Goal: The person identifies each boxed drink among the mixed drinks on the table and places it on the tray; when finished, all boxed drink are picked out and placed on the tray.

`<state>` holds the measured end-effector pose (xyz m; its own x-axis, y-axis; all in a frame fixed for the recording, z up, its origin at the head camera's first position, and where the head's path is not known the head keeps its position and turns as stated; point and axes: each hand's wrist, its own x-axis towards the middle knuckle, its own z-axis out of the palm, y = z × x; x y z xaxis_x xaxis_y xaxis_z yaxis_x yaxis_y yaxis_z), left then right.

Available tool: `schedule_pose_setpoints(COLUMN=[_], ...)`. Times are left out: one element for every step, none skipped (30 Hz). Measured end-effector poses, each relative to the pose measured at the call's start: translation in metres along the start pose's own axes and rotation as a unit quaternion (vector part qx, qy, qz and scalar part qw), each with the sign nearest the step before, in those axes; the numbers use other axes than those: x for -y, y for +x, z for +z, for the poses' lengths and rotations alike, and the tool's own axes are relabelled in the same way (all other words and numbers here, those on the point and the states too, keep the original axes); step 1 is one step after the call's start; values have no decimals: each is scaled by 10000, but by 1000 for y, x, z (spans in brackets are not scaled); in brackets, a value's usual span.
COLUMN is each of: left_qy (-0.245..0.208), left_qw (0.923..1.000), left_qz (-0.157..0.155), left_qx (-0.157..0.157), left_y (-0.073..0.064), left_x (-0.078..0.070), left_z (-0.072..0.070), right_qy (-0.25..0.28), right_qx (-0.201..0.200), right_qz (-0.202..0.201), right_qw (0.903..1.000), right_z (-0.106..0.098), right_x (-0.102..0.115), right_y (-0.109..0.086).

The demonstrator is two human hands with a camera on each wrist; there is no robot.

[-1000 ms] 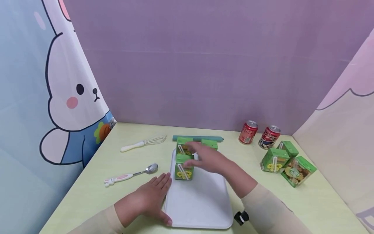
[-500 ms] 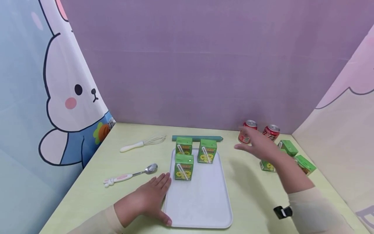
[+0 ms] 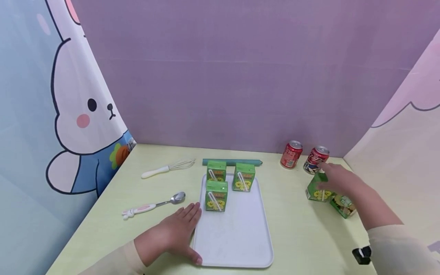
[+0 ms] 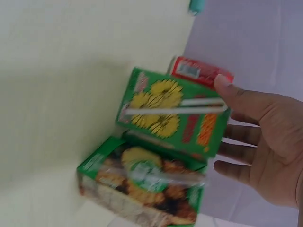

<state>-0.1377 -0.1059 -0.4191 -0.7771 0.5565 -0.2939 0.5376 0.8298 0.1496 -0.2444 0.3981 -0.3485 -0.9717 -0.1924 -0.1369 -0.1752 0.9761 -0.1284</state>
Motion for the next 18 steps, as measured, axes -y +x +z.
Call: schedule_pose_setpoints(left_qy=[6,10,12,4,-4,0,-1,1,8,10,24,35,40,51,56,54,59,60], left_qw=[10000,10000,10000,10000,10000,10000,10000,10000,10000,10000,10000,10000,10000,10000,10000,10000,10000,10000], left_qz=[-3,-8,-10,-19,-24,-27,-29,-31,-31,-29,-25,-22,-21,-19,-16,-19,-22,-26], left_qx=[-5,-7,-15,-12,-8,-11,-10,-6,-7,-10,-9,-15,-17,-24,-28,-24,-17,-15], left_y=[0,0,0,0,-1,-1,-1,-1,-1,-1,-1,-1,-1,0,0,0,0,0], left_x=[0,0,0,0,0,0,0,0,0,0,0,0,0,0,0,1,1,1], left_z=[0,0,0,0,0,0,0,0,-1,-1,-1,-1,-1,-1,-1,-1,-1,-1], right_qy=[-34,-61,-103,-166,-223,-298,-380,-450,-501,-556,-570,-597,-622,-619,-583,-559,-496,-456], right_qx=[50,99,129,151,167,166,145,135,108,86,63,38,23,16,19,12,0,-41], right_qz=[55,102,111,108,109,85,53,27,7,-25,-38,-57,-81,-104,-132,-167,-196,-249], right_qw=[10000,9999,9998,9997,9996,9994,9992,9989,9987,9984,9983,9982,9980,9980,9982,9983,9986,9986], right_z=[2,4,6,8,9,10,11,11,11,10,10,9,8,7,7,6,6,5], right_x=[-4,-7,-10,-12,-13,-14,-14,-14,-14,-13,-13,-12,-11,-10,-8,-7,-4,-1], right_y=[1,1,2,3,3,3,3,3,3,3,3,3,2,2,2,2,2,1])
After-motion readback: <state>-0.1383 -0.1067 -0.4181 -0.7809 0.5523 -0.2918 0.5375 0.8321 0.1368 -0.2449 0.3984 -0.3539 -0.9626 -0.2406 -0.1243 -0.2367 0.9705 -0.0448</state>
